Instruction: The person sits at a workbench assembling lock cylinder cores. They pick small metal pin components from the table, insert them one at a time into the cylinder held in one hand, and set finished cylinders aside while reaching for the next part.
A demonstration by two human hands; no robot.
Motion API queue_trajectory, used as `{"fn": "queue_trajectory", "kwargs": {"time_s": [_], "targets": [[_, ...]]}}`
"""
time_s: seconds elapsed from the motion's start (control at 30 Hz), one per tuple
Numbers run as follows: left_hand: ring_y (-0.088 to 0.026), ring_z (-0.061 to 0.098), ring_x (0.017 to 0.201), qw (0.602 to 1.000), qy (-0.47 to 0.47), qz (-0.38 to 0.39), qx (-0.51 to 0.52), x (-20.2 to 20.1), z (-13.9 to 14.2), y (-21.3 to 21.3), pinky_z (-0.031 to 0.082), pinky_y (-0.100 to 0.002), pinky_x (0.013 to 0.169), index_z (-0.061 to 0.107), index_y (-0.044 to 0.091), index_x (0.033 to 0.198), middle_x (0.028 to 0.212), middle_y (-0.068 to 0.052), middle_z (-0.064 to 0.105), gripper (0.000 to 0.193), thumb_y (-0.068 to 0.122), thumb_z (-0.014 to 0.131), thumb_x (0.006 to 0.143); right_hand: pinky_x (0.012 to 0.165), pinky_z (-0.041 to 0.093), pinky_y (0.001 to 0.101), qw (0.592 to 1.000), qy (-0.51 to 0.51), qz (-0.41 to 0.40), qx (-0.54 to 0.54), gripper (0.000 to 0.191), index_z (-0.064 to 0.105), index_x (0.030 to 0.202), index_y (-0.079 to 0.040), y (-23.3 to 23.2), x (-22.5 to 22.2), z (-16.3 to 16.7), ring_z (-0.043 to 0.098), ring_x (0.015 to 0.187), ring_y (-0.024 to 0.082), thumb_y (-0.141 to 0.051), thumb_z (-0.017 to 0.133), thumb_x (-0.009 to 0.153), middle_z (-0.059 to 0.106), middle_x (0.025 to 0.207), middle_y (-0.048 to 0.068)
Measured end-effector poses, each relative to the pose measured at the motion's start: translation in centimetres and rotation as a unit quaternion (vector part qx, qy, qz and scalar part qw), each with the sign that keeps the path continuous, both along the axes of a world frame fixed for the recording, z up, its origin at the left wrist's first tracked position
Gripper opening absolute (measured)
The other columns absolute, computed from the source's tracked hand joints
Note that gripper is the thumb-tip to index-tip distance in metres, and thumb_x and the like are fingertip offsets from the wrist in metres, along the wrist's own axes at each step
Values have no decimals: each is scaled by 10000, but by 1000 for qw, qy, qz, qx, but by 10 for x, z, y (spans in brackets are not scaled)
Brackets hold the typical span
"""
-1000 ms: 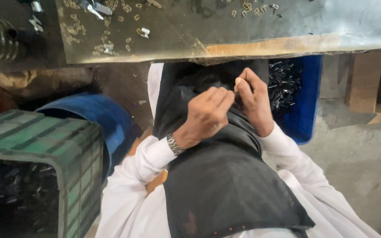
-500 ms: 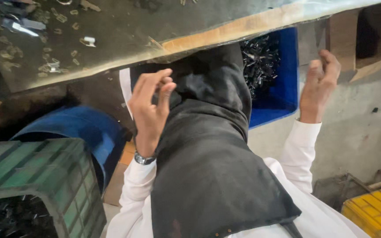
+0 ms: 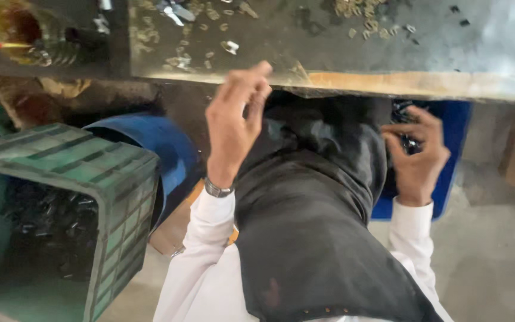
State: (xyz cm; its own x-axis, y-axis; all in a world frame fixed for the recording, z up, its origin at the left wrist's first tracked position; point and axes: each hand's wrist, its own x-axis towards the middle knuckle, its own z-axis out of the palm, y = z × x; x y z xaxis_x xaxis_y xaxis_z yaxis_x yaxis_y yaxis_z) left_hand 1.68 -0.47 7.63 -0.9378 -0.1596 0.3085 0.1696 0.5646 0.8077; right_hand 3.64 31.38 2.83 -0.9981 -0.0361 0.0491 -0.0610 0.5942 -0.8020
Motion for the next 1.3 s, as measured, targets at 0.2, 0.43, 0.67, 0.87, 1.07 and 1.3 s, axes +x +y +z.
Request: {"fn": "queue_trajectory", "kwargs": {"time_s": [0.2,0.43,0.67,0.87,1.07,1.3], "targets": [[-236,662,1011,988,38,61,-140,-30,-3,-56,536,-352,888,640,158,1330,1148,-49,637,225,100,623,1113,979,532,352,994,-26,104,-15,586,581,1374,-68,-50,14,1,728,1073,226,-48,832,846,770,1048,44],[-274,594,868,931,39,116,-345,-103,-30,-70,356,-431,840,671,95,1222,919,-45,631,303,305,755,1021,776,522,364,990,-65,119,47,411,658,1273,-115,-55,16,12,679,840,256,-149,789,885,769,959,30],[-252,626,886,940,58,114,-315,-118,-26,-34,365,-420,844,635,127,997,925,-49,649,219,175,786,845,850,554,339,990,17,135,-29,325,665,1242,-107,-58,15,37,714,944,209,-127,760,932,758,1017,36],[-155,655,860,993,-8,-106,47,-41,25,28,485,-260,903,613,93,1124,1056,-19,632,248,90,730,905,842,530,295,945,-58,25,-321,243,608,1205,-51,-86,7,33,627,926,172,-229,629,1041,634,1148,84],[-192,593,1016,977,71,-175,-103,-55,19,31,382,-342,920,666,129,1271,1093,-14,621,385,315,779,954,841,468,280,905,-139,57,-398,314,569,1129,-15,-117,10,16,552,881,154,-312,467,1151,607,958,78],[-227,531,1105,944,142,-209,-210,-42,-17,1,342,-420,980,697,92,1161,1057,-26,591,429,348,804,833,868,445,293,927,-65,22,-369,201,578,1032,-12,-136,51,17,536,905,156,-183,478,1061,585,971,76]]}}
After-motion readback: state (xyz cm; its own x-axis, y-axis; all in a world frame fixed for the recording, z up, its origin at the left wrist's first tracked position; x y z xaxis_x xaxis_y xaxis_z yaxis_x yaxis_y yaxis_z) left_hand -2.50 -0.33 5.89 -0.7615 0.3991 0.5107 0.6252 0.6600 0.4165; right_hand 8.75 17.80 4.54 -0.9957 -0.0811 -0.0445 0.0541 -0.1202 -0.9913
